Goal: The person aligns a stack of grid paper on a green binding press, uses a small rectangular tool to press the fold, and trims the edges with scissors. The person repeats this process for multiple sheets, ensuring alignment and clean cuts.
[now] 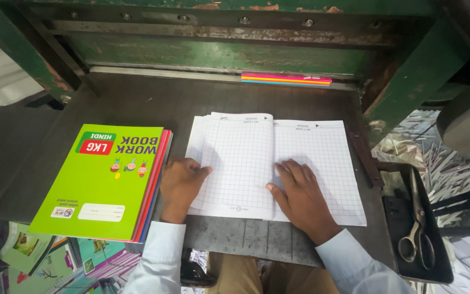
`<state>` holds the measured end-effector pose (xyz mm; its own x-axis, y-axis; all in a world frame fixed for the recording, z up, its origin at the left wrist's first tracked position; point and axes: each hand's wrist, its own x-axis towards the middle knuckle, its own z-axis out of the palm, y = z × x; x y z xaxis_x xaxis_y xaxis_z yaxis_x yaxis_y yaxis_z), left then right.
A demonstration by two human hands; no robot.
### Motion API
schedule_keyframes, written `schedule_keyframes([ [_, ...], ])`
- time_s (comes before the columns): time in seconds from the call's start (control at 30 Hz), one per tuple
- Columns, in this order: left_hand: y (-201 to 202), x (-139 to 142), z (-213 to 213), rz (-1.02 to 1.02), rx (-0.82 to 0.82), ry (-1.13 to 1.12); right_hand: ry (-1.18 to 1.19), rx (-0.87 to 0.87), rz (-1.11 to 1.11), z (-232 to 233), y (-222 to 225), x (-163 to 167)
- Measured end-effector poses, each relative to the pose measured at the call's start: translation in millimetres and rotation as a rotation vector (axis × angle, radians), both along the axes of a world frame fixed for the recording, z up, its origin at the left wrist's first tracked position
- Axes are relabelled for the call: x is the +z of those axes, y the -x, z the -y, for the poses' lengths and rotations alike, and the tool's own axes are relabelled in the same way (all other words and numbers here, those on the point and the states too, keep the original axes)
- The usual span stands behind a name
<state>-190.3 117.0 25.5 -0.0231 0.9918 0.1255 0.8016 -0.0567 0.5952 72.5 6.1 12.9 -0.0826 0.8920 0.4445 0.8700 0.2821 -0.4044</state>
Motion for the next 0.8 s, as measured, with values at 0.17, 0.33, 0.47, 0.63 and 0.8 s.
schedule_keyframes([
  [0.17, 3.7, -8.5, 2.0, 0.000, -0.015, -0.096, -0.050, 0.011, 0.010, 0.8, 0.7, 2.0],
  [0.33, 4.2, -16.1, 0.1, -0.044, -0.040, -0.110, -0.012, 0.004, -0.027, 1.9, 0.4, 2.3],
  [0.47, 0.6, -17.0, 0.0, -0.074, -0.036, -0.137, -0.010, -0.001, -0.006, 0.9, -0.5, -0.7],
  [0.63, -10.6, -9.2, 12.2, -0.135, -0.001, -0.185, 0.033, -0.030, 0.016, -0.2, -1.9, -5.1],
  [0.8, -19.8, -0.8, 24.6, -0.180, 0.049, -0.191, 0.026, -0.018, 0.000, 0.3, -1.5, -5.4],
])
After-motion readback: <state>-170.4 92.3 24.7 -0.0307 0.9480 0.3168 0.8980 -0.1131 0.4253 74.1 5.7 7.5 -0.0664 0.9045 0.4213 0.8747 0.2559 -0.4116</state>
